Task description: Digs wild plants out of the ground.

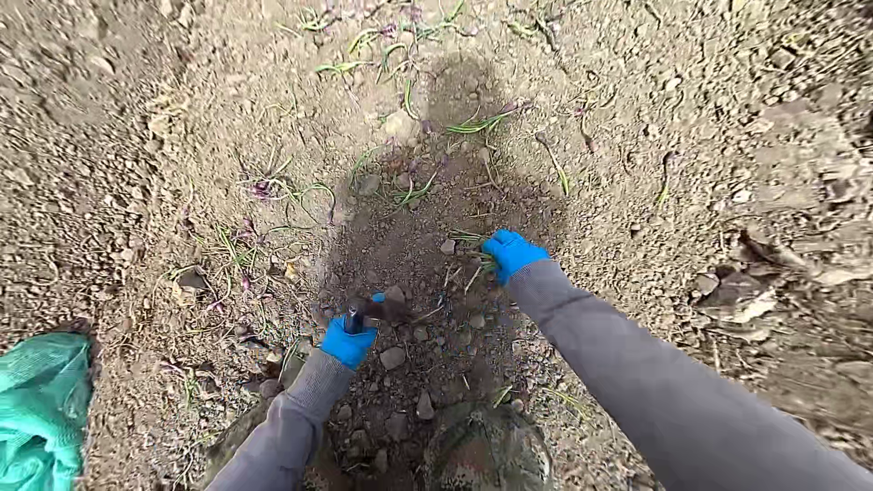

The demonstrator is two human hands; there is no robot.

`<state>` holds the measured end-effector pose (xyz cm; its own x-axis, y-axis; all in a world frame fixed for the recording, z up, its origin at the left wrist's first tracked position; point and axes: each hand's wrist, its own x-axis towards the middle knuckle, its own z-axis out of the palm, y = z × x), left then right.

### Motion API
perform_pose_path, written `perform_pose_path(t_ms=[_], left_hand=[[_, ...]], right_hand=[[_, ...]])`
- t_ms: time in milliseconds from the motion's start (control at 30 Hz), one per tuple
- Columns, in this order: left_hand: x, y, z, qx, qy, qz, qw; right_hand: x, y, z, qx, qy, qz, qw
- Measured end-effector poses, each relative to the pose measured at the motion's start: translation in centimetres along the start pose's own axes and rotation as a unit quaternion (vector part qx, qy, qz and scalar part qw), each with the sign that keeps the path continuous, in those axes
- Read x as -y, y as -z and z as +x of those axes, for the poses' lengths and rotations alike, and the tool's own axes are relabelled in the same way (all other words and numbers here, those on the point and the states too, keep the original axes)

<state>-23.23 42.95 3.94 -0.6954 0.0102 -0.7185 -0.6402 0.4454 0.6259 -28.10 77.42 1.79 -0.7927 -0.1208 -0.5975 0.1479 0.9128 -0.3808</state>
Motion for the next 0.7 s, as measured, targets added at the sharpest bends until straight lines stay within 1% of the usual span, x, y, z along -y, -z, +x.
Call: perform_pose_path(t_ms=[33,67,100,133,167,200,233,267,300,333,400,433,467,533,600,700], left_hand=[[0.6,-0.5,0.2,0.001,0.016,0.015,1.0],[1.0,-0.6,0.2,0.0,0.01,0.017,1.0],[1.2,-0.5,-0.2,-0.002,-0.006,0.012,1.0],[0.7,-0.1,-1.2,-0.01,-0.023,0.006,1.0],[0.0,0.3,-2.4,-0.023,-0.056,-0.008,0.998],[-1.0,0.8,-3.6,-0.023,-0.1,-0.025,0.994],[-1.9,1.6,-4.8,-0.003,-0.154,-0.033,0.988],[-2.7,2.0,-5.6,0.016,-0.201,-0.035,0.979],[-3.5,1.9,-5.9,0.013,-0.224,-0.038,0.974],[-4.2,1.3,-5.9,0.0,-0.222,-0.039,0.974],[-4.6,-0.2,-4.3,-0.005,-0.193,-0.011,0.981],[-4.4,-1.2,-2.8,-0.002,-0.174,-0.006,0.985],[-4.1,-2.0,-1.3,-0.004,-0.154,-0.011,0.988],[-3.2,-2.3,0.2,0.008,-0.152,-0.007,0.988],[-3.4,-2.7,0.5,0.003,-0.149,-0.013,0.989],[-3.1,-3.5,0.1,-0.034,-0.127,-0.013,0.991]], right_hand=[[-0.3,2.5,0.3,-0.051,-0.014,0.003,0.999],[-0.3,4.7,0.3,-0.098,-0.049,-0.017,0.994],[-0.4,5.8,0.2,-0.156,-0.083,-0.044,0.983],[-0.2,5.9,-0.3,-0.19,-0.106,-0.05,0.975],[-0.1,4.8,-0.9,-0.205,-0.105,-0.047,0.972],[0.2,2.7,-1.5,-0.209,-0.076,-0.034,0.974],[0.6,-0.1,-2.2,-0.166,-0.042,-0.018,0.985],[1.6,-2.6,-2.7,-0.07,-0.025,-0.001,0.997],[2.8,-4.6,-2.4,0.038,-0.033,0.027,0.998],[4.0,-6.6,-1.7,0.094,-0.062,0.07,0.991],[5.7,-9.5,-0.4,0.1,-0.149,0.156,0.971],[6.4,-9.7,0.1,0.1,-0.171,0.175,0.964],[6.9,-9.7,0.4,0.094,-0.17,0.182,0.964],[7.2,-9.5,-0.5,0.09,-0.135,0.194,0.967],[5.6,-8.3,-1.5,0.056,-0.128,0.229,0.963],[1.6,-5.8,-1.5,-0.052,-0.208,0.28,0.936]])
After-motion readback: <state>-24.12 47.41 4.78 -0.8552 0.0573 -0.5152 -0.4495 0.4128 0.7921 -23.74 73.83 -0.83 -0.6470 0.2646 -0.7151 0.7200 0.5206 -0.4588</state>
